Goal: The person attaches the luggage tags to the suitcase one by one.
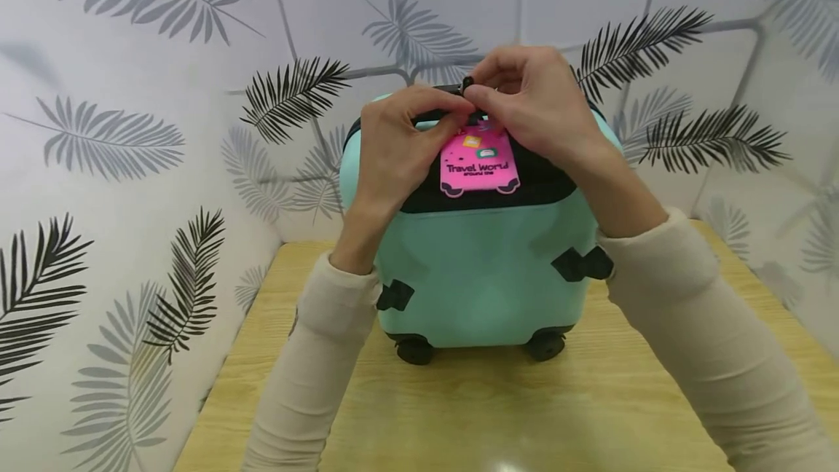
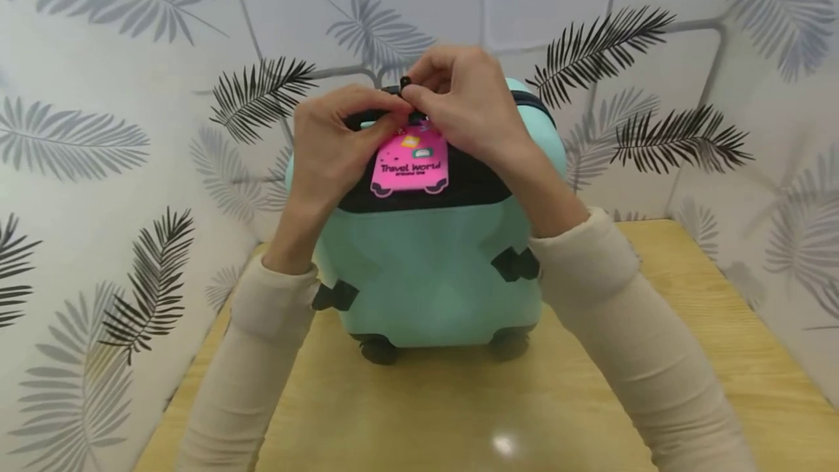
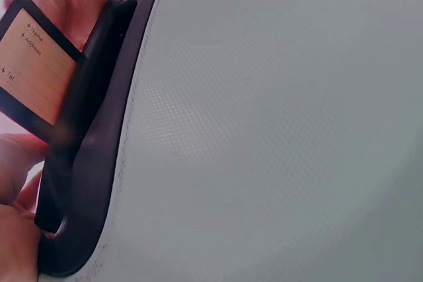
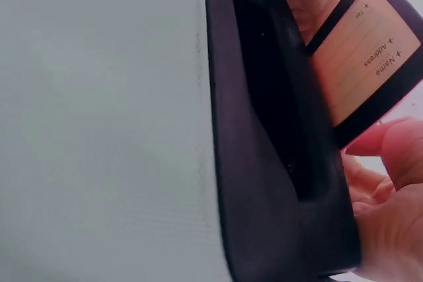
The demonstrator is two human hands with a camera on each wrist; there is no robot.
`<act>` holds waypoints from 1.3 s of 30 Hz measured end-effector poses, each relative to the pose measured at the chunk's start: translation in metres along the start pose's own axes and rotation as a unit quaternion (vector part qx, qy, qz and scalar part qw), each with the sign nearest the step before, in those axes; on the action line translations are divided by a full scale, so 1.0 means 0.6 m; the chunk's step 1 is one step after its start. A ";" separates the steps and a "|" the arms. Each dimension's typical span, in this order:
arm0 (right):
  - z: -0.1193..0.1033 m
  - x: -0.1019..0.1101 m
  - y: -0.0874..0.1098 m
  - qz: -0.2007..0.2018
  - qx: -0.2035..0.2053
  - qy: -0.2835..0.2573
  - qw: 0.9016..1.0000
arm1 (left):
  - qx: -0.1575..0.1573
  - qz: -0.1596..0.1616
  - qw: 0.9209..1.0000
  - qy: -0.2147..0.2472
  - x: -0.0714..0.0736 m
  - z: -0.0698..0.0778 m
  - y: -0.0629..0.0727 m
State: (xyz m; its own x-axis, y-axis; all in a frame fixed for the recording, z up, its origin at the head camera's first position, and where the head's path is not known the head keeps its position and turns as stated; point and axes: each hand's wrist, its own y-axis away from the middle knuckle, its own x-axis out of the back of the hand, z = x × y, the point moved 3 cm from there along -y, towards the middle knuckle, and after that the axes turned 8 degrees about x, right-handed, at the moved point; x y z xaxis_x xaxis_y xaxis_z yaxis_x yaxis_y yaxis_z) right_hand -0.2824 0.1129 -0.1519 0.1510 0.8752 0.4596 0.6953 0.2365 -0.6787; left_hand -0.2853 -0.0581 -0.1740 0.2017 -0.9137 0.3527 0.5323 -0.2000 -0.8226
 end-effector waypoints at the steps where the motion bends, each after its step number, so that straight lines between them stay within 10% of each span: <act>1: 0.000 -0.002 -0.001 0.006 0.008 -0.004 1.000 | -0.004 0.003 1.000 -0.003 0.001 0.001 0.000; 15: 0.004 -0.003 0.006 0.044 0.037 -0.126 0.990 | -0.008 0.022 1.000 0.018 0.010 -0.004 0.004; 25: -0.001 0.025 0.036 0.077 0.070 -0.037 0.994 | 0.089 0.032 0.994 0.045 0.008 -0.014 0.008; 32: -0.002 0.086 0.098 0.102 0.075 -0.043 0.991 | 0.104 0.064 0.992 0.044 0.063 -0.030 0.045; 39: 0.064 0.134 0.181 0.115 0.018 -0.105 0.988 | 0.205 0.053 0.977 0.033 0.144 -0.072 0.127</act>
State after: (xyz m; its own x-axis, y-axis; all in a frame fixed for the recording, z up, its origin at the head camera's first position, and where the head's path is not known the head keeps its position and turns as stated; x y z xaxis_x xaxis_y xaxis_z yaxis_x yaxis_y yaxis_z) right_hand -0.2217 0.2252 -0.2110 0.1509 0.9748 0.1643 0.6340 0.0321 -0.7727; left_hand -0.2627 -0.1676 -0.2258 0.2277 -0.9449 0.2352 0.7981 0.0427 -0.6010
